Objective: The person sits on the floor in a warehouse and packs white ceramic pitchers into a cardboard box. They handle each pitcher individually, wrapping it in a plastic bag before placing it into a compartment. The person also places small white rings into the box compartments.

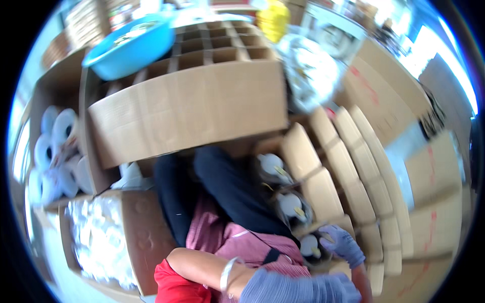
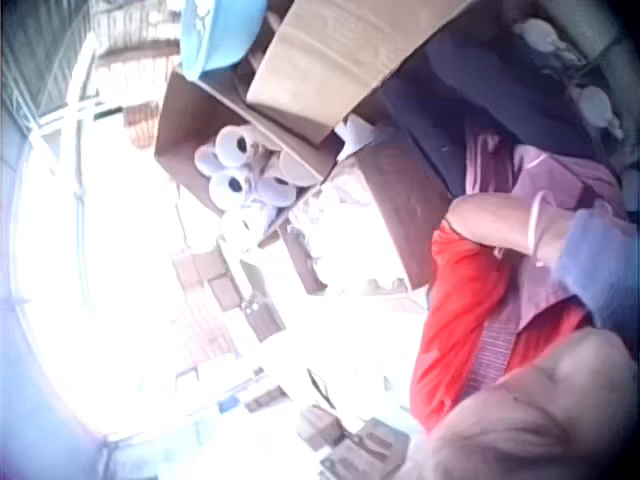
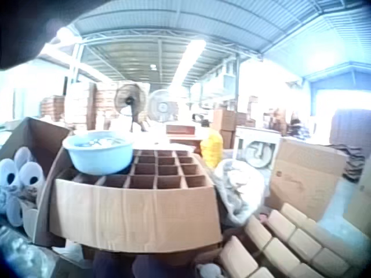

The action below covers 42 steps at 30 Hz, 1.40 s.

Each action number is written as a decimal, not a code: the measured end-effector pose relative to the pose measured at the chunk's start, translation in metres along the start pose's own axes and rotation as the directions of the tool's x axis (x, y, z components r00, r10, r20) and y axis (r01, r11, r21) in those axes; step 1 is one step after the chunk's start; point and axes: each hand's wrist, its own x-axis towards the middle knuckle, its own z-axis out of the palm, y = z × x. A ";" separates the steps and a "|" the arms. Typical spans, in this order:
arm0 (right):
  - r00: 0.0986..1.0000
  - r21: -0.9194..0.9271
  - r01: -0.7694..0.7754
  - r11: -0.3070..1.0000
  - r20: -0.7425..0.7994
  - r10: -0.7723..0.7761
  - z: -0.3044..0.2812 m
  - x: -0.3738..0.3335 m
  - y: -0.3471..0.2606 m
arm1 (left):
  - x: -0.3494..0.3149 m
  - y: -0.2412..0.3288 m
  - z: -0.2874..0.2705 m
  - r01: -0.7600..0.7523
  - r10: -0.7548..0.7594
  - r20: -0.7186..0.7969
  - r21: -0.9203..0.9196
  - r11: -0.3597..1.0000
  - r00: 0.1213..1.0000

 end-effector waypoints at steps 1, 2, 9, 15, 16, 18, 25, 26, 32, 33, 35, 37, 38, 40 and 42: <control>0.986 -0.008 0.161 0.987 -0.048 -0.162 -0.004 0.041 -0.031 | 0.007 0.019 -0.012 -0.115 0.121 -0.018 0.211 0.971 0.992; 0.928 -0.062 0.353 0.933 -0.102 -0.358 -0.005 0.085 -0.057 | 0.008 0.023 -0.005 -0.087 0.125 -0.223 0.173 0.981 0.967; 0.582 -0.369 0.715 0.594 -0.159 -0.798 0.025 0.363 -0.182 | -0.064 0.065 -0.097 0.391 -0.339 -0.205 0.612 0.687 0.918; 0.863 -0.540 0.453 0.710 0.067 -0.500 0.033 0.459 -0.203 | -0.156 0.065 -0.298 0.835 -0.023 -0.922 0.340 0.433 0.387; 0.898 -0.522 0.432 0.735 0.177 -0.402 0.035 0.467 -0.226 | -0.192 0.062 -0.338 0.757 -0.016 -0.988 0.108 0.645 0.154; 0.847 -0.231 0.528 0.817 0.204 -0.490 0.012 0.435 -0.285 | -0.231 0.071 -0.406 0.482 -0.243 -0.920 -0.370 0.794 -0.306; 0.553 0.371 0.833 0.409 -0.548 -0.628 -0.020 0.468 -0.393 | -0.286 0.027 -0.523 0.585 -0.256 -0.956 -0.291 0.757 -0.143; 0.688 0.617 0.702 0.356 -0.459 -0.562 -0.021 0.471 -0.394 | -0.293 0.027 -0.517 0.853 -0.057 -0.997 0.016 0.521 0.054; 0.706 0.812 0.572 0.113 -0.417 -0.572 -0.036 0.423 -0.412 | -0.271 0.097 -0.391 0.220 -0.227 -0.974 -0.222 0.950 -0.003; 0.692 0.789 0.594 0.161 -0.398 -0.602 -0.033 0.415 -0.403 | -0.274 0.105 -0.375 -0.056 -0.373 -0.922 -0.369 0.928 -0.109; 0.569 0.635 0.724 0.270 -0.326 -0.755 -0.024 0.371 -0.401 | -0.278 0.171 -0.285 0.897 0.158 -0.986 0.119 0.427 0.055; 0.461 0.698 0.668 0.258 -0.115 -0.880 -0.030 0.331 -0.394 | -0.273 0.229 -0.187 0.879 0.209 -0.952 -0.105 0.465 -0.225; 0.397 0.602 0.740 0.300 -0.031 -0.917 -0.036 0.318 -0.388 | -0.261 0.252 -0.144 0.613 0.147 -0.857 -0.224 0.758 -0.495; 0.345 0.380 0.859 0.345 0.068 -0.936 -0.037 0.314 -0.371 | -0.236 0.276 -0.087 0.241 0.036 -0.703 -0.194 0.951 -0.710; 0.385 0.148 0.904 0.401 0.126 -0.914 -0.021 0.319 -0.344 | -0.239 0.274 -0.010 0.347 0.214 -0.587 -0.122 0.930 -0.781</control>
